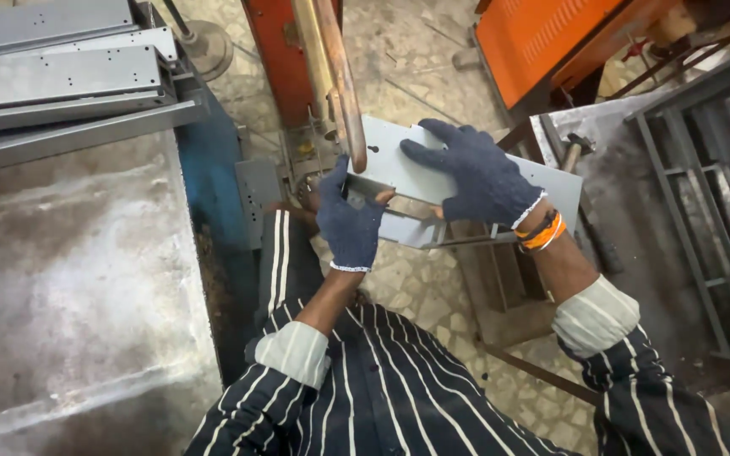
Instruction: The person assembles a gray sheet-metal enclosure at a workshop bench. They hold the metal panel, align it against a fixture, use a small hand tool on its holes, bend and press the panels together, and at one point work produces sparks near the part before continuing to fit the pieces.
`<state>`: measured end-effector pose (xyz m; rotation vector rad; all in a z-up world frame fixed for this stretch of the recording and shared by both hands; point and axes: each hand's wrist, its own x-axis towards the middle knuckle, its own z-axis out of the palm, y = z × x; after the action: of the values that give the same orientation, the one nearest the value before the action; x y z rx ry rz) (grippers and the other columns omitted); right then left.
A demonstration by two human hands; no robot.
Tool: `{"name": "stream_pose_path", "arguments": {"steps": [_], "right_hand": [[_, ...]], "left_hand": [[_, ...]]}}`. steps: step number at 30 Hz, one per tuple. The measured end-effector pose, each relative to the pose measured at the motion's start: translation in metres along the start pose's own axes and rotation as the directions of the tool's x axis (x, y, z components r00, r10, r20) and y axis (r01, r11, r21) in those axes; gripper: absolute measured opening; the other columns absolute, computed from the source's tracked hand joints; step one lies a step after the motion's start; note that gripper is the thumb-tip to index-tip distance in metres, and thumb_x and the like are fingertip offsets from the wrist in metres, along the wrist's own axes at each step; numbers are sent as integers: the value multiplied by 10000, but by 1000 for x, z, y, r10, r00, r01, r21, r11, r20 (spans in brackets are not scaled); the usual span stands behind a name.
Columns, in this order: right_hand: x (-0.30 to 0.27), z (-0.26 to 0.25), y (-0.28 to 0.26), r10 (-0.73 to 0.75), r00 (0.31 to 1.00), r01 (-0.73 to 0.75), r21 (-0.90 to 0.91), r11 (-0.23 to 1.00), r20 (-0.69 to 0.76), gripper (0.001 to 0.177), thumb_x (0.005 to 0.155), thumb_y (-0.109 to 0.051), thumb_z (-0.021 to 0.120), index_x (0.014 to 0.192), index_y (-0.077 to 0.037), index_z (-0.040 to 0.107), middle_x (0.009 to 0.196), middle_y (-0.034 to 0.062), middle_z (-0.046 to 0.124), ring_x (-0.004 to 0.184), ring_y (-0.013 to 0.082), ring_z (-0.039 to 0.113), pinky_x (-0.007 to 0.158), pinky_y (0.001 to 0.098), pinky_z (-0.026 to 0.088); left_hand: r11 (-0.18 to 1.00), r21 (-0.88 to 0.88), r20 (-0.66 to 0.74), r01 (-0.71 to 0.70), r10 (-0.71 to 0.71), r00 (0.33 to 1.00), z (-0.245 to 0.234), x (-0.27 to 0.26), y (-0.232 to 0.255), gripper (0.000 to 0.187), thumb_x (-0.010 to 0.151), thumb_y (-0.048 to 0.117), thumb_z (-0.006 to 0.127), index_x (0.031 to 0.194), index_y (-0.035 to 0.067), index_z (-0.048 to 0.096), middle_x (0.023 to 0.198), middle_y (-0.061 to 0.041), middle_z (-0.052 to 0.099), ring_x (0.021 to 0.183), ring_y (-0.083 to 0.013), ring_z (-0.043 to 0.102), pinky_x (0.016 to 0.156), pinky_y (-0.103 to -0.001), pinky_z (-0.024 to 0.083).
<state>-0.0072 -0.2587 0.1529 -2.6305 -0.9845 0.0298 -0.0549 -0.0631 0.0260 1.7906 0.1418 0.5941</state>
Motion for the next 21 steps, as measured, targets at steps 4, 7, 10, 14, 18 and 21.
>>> {"name": "stream_pose_path", "arguments": {"steps": [4,7,10,14,18,21], "right_hand": [[1,3,2,-8,1000,8,-7,1000,2,1030,526,-251,918,1482,-250,533,1524,228,466,1226,478,552,1027,526,447],[4,0,4,-48,999,47,-34,998,-24,1035,524,-269,933,1478,-237,533,1520,249,457,1239,489,539,1016,535,435],[2,-1,0,-39,999,39,-31,999,-6,1022,526,-227,909,1477,-255,538,1525,234,468,1247,474,546,1020,528,441],[2,4,1,-27,1000,27,-34,999,-1,1011,535,-235,908,1476,-249,539,1514,246,470,1243,477,546,1014,526,445],[0,10,0,5,1000,-4,-47,999,13,991,516,-262,917,1436,-248,550,1500,222,493,1187,470,568,983,531,459],[-1,4,-6,-14,997,11,-49,999,-69,922,651,-354,961,1467,-246,548,1506,243,476,1145,469,574,965,529,463]], "left_hand": [[993,-30,-50,-117,115,992,3,-4,-12,775,699,178,977,1347,5,588,1263,-153,668,1162,-258,674,1013,-360,549],[993,-94,-42,-68,64,997,3,3,-8,759,712,193,972,1348,12,600,1238,-148,680,1110,-253,694,982,-357,569],[997,-74,-19,-38,36,999,-1,1,-1,763,698,199,976,1342,19,609,1213,-151,703,1089,-272,720,960,-366,579],[990,-22,-32,-136,136,990,-3,0,-10,745,673,213,978,1301,39,616,1234,-162,703,1092,-303,720,942,-373,577],[992,16,44,-124,123,991,-7,-3,-17,746,734,228,945,1372,67,593,1083,-86,718,1073,-265,733,992,-378,572],[990,-3,50,-143,143,988,-10,8,-5,773,733,238,963,1369,48,566,1226,-158,680,1110,-301,679,963,-388,545]]}}
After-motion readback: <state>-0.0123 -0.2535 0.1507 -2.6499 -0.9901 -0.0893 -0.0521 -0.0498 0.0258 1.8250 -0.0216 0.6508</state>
